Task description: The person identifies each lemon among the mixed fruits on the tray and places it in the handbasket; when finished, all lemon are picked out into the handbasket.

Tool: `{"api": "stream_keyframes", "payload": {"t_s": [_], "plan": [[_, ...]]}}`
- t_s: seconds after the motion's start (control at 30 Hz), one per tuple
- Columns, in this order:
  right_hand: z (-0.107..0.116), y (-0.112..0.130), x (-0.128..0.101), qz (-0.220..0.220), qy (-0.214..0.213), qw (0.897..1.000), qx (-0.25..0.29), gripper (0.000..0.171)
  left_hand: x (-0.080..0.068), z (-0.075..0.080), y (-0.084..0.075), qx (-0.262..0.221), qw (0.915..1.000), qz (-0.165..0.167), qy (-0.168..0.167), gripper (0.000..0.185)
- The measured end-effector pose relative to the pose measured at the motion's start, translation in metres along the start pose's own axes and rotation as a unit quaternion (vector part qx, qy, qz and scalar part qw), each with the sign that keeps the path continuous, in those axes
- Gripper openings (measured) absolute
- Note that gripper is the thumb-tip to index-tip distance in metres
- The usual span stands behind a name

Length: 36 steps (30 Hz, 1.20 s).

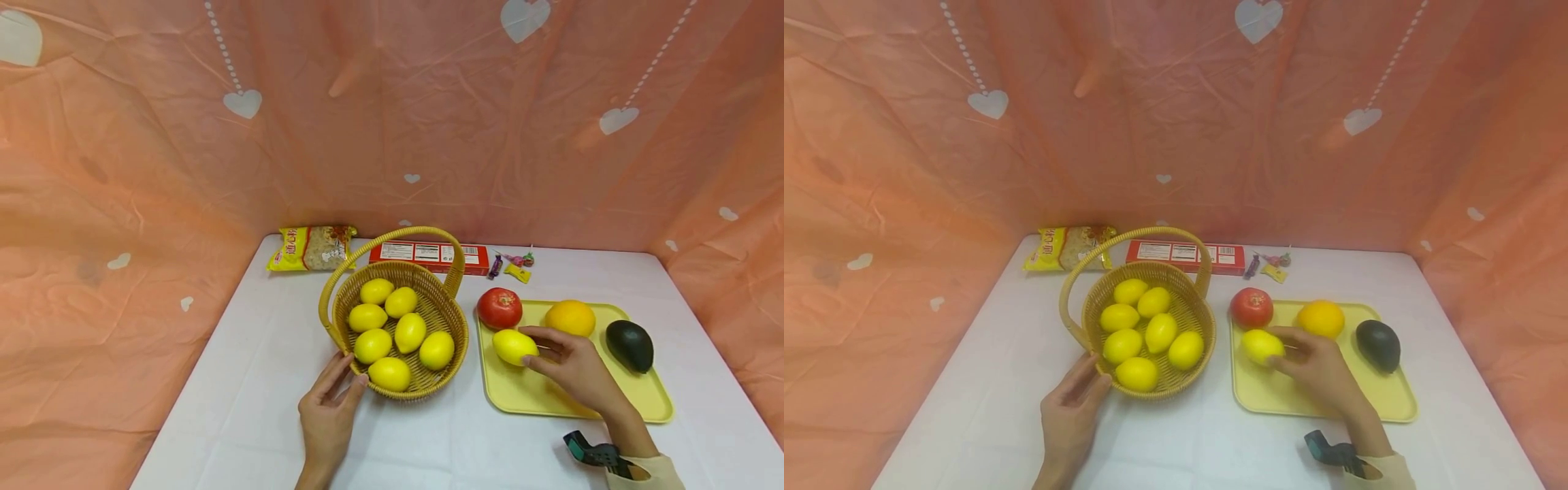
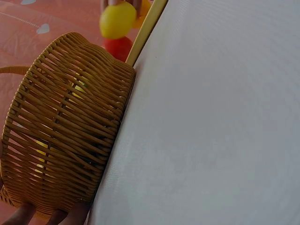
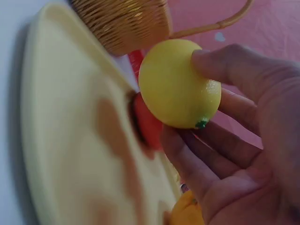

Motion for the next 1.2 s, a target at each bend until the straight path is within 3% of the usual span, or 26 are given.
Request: {"api": "stream_keyframes", "payload": {"t_s": [0.23,0.57,0.87,1.2], "plan": [[-0.001,0.017,0.001,0.041,0.013,0.997,0.067,0.045,0.0,-0.001,0.0,-0.003,1.0,-0.002,0.0,0.04],[-0.025,0.065,0.014,0.109,0.051,0.989,0.082,0.044,0.001,-0.001,-0.001,0.0,0.9999,-0.012,0.001,0.04],[-0.066,0.099,0.031,0.158,0.121,0.979,0.048,0.042,0.0,-0.001,-0.001,-0.008,0.9999,-0.011,-0.001,0.04],[-0.1,0.132,0.042,0.196,0.159,0.965,-0.07,0.036,0.001,0.0,0.0,-0.011,0.9999,-0.012,0.002,0.04]]}}
Point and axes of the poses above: each hand's wrist, its own x-axis towards the middle knuckle, its own z-axis out of the back of the hand, y = z × x, the point moved 8 cm from there along x, towards the middle knuckle, and after that the axes turned 7 degrees about -x, right-handed, at the moved point
